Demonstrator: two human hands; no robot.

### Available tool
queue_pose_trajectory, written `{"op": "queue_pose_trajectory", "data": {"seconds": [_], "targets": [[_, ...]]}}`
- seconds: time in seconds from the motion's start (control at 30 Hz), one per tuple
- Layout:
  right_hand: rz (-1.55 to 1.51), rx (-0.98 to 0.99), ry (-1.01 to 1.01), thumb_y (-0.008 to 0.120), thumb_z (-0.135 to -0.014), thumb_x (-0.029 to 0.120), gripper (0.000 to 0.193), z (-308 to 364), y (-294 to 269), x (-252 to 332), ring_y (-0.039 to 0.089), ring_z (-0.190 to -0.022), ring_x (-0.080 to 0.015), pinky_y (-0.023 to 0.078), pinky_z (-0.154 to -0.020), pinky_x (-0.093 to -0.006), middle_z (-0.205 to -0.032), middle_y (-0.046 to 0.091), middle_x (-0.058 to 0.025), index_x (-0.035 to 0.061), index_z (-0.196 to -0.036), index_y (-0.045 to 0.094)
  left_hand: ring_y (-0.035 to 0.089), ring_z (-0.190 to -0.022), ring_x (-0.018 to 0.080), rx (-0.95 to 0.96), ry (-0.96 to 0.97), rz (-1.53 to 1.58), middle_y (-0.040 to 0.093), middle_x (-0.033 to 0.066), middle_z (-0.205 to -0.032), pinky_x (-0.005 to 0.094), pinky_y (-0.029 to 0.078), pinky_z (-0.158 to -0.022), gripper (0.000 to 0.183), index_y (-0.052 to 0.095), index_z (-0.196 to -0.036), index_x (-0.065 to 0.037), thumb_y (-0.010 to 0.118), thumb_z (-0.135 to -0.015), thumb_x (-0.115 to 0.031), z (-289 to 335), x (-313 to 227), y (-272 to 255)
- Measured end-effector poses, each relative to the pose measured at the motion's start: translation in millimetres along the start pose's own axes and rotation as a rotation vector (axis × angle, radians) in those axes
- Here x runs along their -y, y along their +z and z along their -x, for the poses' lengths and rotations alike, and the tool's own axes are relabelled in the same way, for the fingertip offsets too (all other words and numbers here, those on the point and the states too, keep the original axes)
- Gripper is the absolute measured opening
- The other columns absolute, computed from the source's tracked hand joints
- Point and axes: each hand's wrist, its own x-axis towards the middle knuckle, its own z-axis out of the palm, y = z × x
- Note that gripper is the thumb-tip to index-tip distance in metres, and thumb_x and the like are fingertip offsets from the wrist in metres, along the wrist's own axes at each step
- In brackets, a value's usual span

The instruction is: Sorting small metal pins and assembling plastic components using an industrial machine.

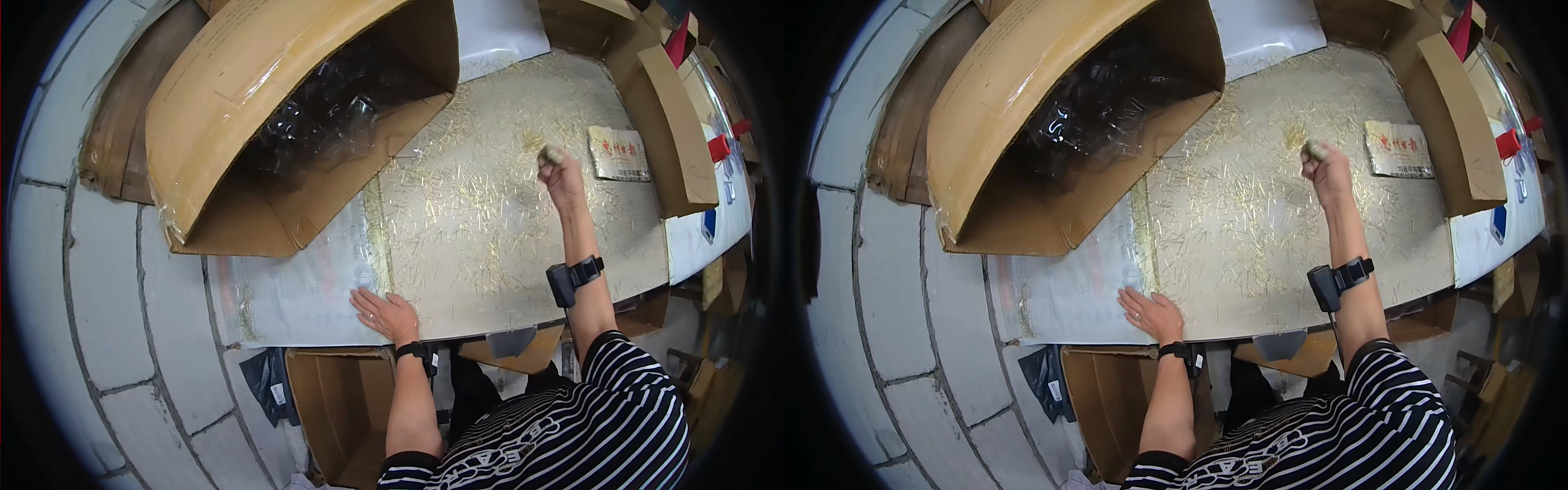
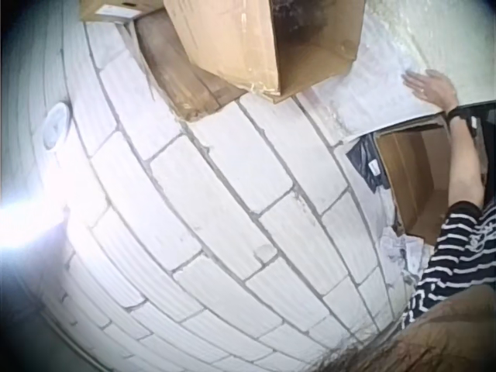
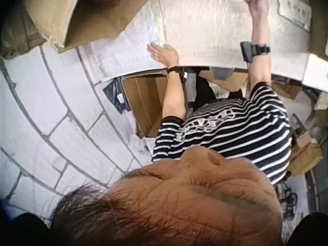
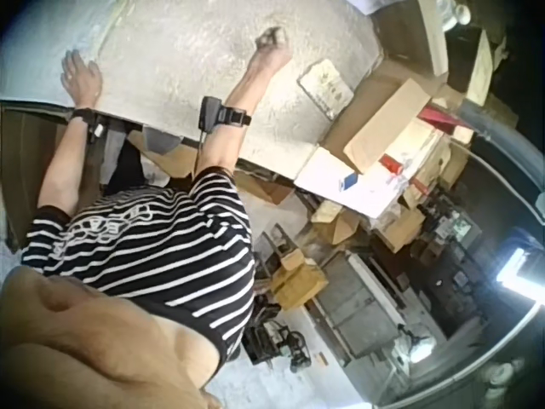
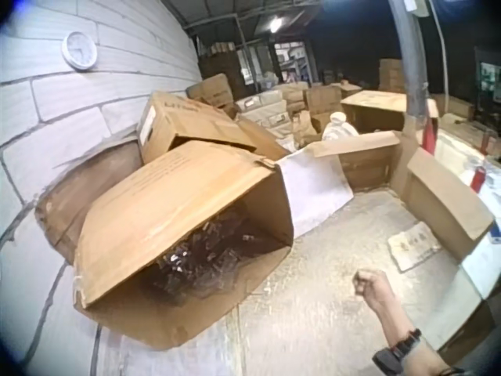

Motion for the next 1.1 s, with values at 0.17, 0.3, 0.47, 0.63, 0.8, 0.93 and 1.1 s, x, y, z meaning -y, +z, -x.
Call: {"op": "queue_pose_trajectory", "data": {"seconds": [0.17,0.3,0.47,0.63,0.8,0.93,1.1], "targets": [[0.175,-0.08,-0.089,0.052,-0.082,0.011,0.01,-9,-8,8,0.05,-0.05,-0.0103,0.039,-0.045,-0.0223,-0.067,0.058,-0.0066,0.003,-0.082,0.058,0.015,-0.133,0.0321,-0.037,-0.007,-0.031,0.021,0.019,-0.143,0.046,0.012,-0.106,0.058,0.026,-0.133,0.004,0.045,-0.082,-0.016,1,2,5],[0.273,-0.157,-0.029,0.056,-0.083,0.011,0.011,-14,-23,18,0.052,-0.052,-0.0094,0.038,-0.045,-0.021,-0.07,0.06,-0.0063,0.0013,-0.084,0.06,0.016,-0.133,0.0322,-0.051,0.004,-0.015,0.021,0.0182,-0.143,0.0462,0.013,-0.106,0.058,0.027,-0.133,0.005,0.045,-0.082,-0.016,2,-2,3],[0.181,-0.184,-0.139,0.055,-0.084,0.009,0.012,1,-30,32,0.048,-0.051,-0.0078,0.036,-0.045,-0.0202,-0.067,0.057,-0.0036,-0.0007,-0.089,0.061,0.016,-0.133,0.0322,-0.028,0.006,-0.036,0.021,0.0186,-0.142,0.046,0.014,-0.106,0.058,0.026,-0.133,0.005,0.044,-0.082,-0.016,7,2,-4],[-0.013,-0.003,-0.269,0.054,-0.085,0.009,0.01,0,-42,38,0.047,-0.053,-0.0091,0.037,-0.05,-0.022,-0.07,0.055,-0.0046,-0.0002,-0.086,0.057,0.016,-0.133,0.032,-0.04,0.022,-0.021,0.022,0.019,-0.142,0.0461,0.014,-0.106,0.057,0.026,-0.132,0.006,0.044,-0.083,-0.016,1,6,1],[0.179,-0.171,-0.122,0.051,-0.083,0.007,0.01,5,-46,35,0.049,-0.053,-0.0104,0.04,-0.049,-0.0232,-0.069,0.055,-0.0044,0.0004,-0.085,0.058,0.021,-0.131,0.0349,-0.048,0.046,-0.058,0.025,0.0238,-0.139,0.0466,0.017,-0.106,0.057,0.028,-0.131,0.008,0.045,-0.082,-0.015,-1,-2,-2],[0.543,-0.243,-0.137,0.048,-0.075,0.006,0.011,17,-68,32,0.055,-0.06,-0.0144,0.046,-0.053,-0.0288,-0.068,0.055,-0.007,-0.0003,-0.078,0.058,0.026,-0.128,0.0361,-0.185,0.133,-0.081,0.031,0.0237,-0.136,0.0404,0.019,-0.107,0.057,0.028,-0.132,0.007,0.048,-0.083,-0.014,2,27,42],[0.104,-0.072,-0.031,0.058,-0.077,0.003,0.017,15,-39,11,0.053,-0.05,-0.0087,0.043,-0.044,-0.0235,-0.065,0.059,-0.0038,0.0004,-0.093,0.064,0.037,-0.119,0.0394,-0.283,0.157,-0.212,0.04,0.0245,-0.128,0.0508,0.033,-0.094,0.052,0.037,-0.125,0.007,0.042,-0.084,-0.026,0,31,21]]}}
